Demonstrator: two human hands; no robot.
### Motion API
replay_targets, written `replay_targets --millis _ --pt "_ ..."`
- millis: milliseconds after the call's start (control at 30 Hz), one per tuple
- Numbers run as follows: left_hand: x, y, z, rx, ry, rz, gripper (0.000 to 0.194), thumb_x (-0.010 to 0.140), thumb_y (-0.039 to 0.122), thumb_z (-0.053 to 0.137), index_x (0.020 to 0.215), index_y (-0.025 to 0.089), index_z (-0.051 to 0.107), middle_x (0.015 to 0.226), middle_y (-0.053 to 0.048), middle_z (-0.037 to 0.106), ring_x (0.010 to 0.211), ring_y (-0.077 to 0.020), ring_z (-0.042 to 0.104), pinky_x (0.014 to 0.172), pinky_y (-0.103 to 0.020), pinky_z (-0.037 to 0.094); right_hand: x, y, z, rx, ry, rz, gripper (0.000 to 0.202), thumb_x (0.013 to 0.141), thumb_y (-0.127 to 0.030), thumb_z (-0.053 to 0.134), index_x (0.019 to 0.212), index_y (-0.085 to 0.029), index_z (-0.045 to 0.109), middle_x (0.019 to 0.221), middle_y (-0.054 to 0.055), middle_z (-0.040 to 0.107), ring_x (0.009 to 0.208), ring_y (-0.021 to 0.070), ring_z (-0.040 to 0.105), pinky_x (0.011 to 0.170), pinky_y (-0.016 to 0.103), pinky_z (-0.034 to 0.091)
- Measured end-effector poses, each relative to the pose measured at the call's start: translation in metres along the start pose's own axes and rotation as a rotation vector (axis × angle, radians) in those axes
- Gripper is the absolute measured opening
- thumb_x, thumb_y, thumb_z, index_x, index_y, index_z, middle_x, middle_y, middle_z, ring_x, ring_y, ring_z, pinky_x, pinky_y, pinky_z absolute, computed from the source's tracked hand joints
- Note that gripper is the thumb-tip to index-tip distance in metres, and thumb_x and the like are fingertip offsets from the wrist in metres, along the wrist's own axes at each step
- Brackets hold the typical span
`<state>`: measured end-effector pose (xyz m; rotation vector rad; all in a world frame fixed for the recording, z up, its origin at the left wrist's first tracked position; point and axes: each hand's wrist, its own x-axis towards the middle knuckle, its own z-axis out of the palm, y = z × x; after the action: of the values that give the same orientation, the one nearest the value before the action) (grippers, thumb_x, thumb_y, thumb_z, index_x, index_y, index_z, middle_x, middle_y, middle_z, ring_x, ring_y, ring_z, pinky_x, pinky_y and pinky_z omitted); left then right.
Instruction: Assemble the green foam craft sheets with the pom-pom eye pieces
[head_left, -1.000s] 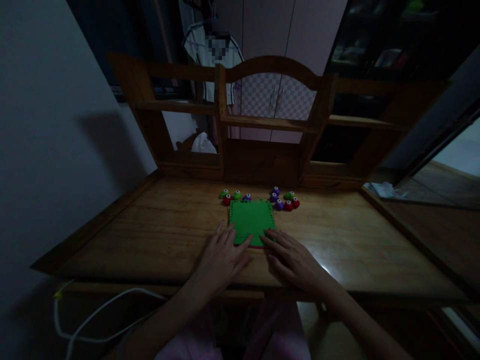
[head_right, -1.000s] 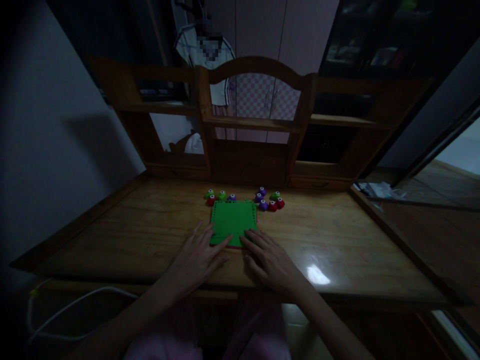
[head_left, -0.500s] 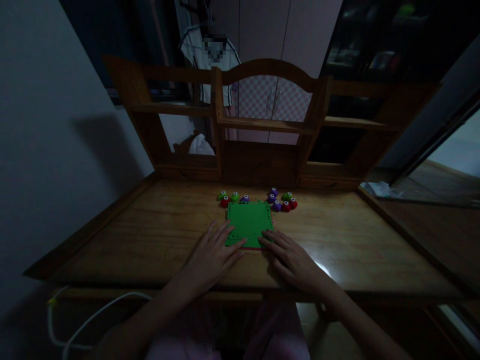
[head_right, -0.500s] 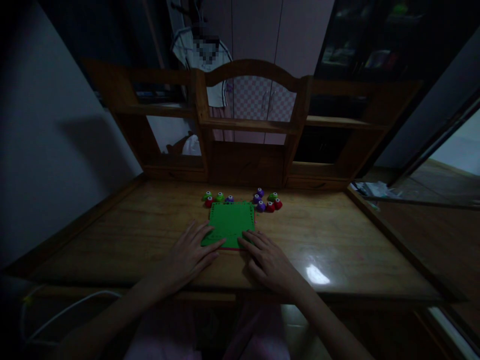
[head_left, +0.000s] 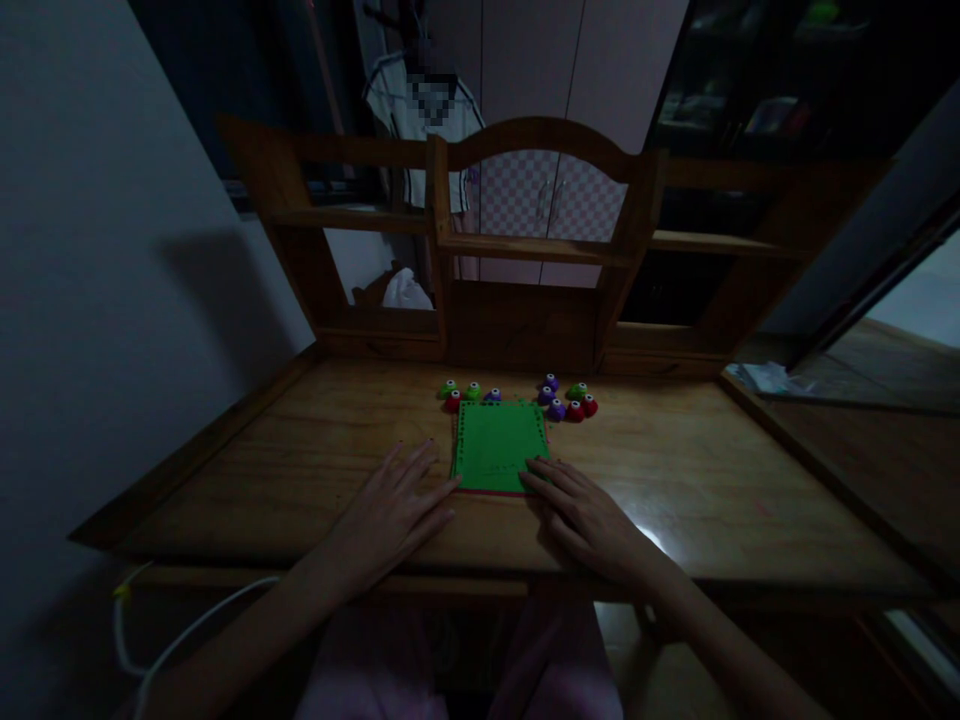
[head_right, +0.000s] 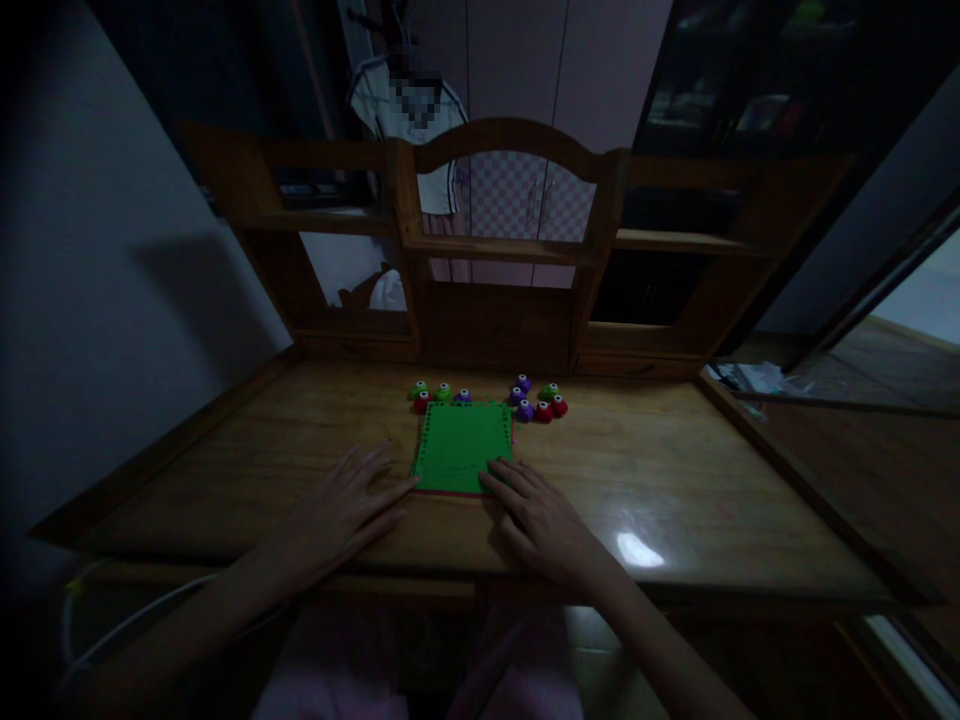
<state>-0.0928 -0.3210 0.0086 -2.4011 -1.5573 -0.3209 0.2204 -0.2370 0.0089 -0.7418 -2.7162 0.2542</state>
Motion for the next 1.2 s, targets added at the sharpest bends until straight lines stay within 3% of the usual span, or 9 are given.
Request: replay_targets --millis 133,233,333,467,600,800,1200 --pt "0.001 0.009 -0.003 -0.018 0.001 -0.011 0.047 0.092 0.049 0.04 0.134 0.029 0.047 0.15 -0.006 0.03 0.14 -0.026 0.022 0.113 -0.049 0.021 0.003 -0.002 -0.001 -0.017 0.0 -0.009 0.057 0.09 -0.022 0.043 0.145 -0.024 0.028 0.147 0.006 0.038 0.134 0.0211 0.034 0.113 0.046 0.027" --pt "0.009 0.026 -0.001 -0.067 0.006 -0.01 0.052 0.094 0.048 0.037 0.142 0.026 0.036 0.152 -0.005 0.027 0.14 -0.0236 0.022 0.114 -0.046 0.022 0.011 -0.009 -0.002 -0.063 0.008 -0.028 0.056 0.09 -0.025 0.045 0.144 -0.023 0.031 0.137 0.008 0.047 0.127 0.0234 0.04 0.11 0.047 0.031" --pt "0.019 0.041 0.008 -0.114 0.016 -0.017 0.053 0.095 0.048 0.036 0.144 0.027 0.031 0.149 -0.004 0.033 0.138 -0.022 0.025 0.113 -0.045 0.023 0.021 -0.018 -0.004 -0.118 0.01 -0.022 0.052 0.09 -0.029 0.047 0.14 -0.024 0.038 0.12 0.01 0.055 0.113 0.0251 0.048 0.102 0.048 0.038" --pt "0.031 0.048 0.019 -0.145 0.04 -0.036 0.05 0.094 0.049 0.034 0.139 0.027 0.04 0.139 -0.005 0.047 0.133 -0.0229 0.035 0.113 -0.048 0.02 0.027 -0.024 -0.003 -0.169 0.018 -0.025 0.051 0.088 -0.03 0.051 0.138 -0.023 0.041 0.113 0.011 0.055 0.108 0.026 0.049 0.1 0.05 0.038" --pt "0.036 0.049 0.019 -0.166 0.034 -0.044 0.045 0.095 0.046 0.035 0.136 0.029 0.044 0.132 -0.006 0.053 0.128 -0.0226 0.041 0.113 -0.05 0.02 0.023 -0.023 0.0 -0.201 0.04 -0.036 0.049 0.087 -0.028 0.052 0.134 -0.017 0.045 0.116 0.013 0.055 0.113 0.0271 0.048 0.102 0.05 0.037" --pt "0.039 0.048 0.015 -0.182 0.046 -0.042 0.042 0.095 0.045 0.037 0.13 0.027 0.052 0.129 -0.006 0.054 0.132 -0.0235 0.036 0.113 -0.048 0.022 0.015 -0.02 -0.002 -0.204 0.087 -0.064 0.046 0.084 -0.02 0.051 0.13 -0.013 0.047 0.122 0.014 0.055 0.118 0.0277 0.048 0.106 0.049 0.037" --pt "0.034 0.024 0.02 -0.162 -0.015 0.058 0.041 0.095 0.041 0.038 0.133 0.031 0.048 0.139 -0.003 0.046 0.135 -0.0231 0.031 0.112 -0.047 0.027 -0.006 -0.005 0.0 -0.193 0.079 0.045 0.045 0.082 -0.016 0.05 0.128 -0.011 0.048 0.126 0.014 0.054 0.12 0.0267 0.047 0.107 0.046 0.037"
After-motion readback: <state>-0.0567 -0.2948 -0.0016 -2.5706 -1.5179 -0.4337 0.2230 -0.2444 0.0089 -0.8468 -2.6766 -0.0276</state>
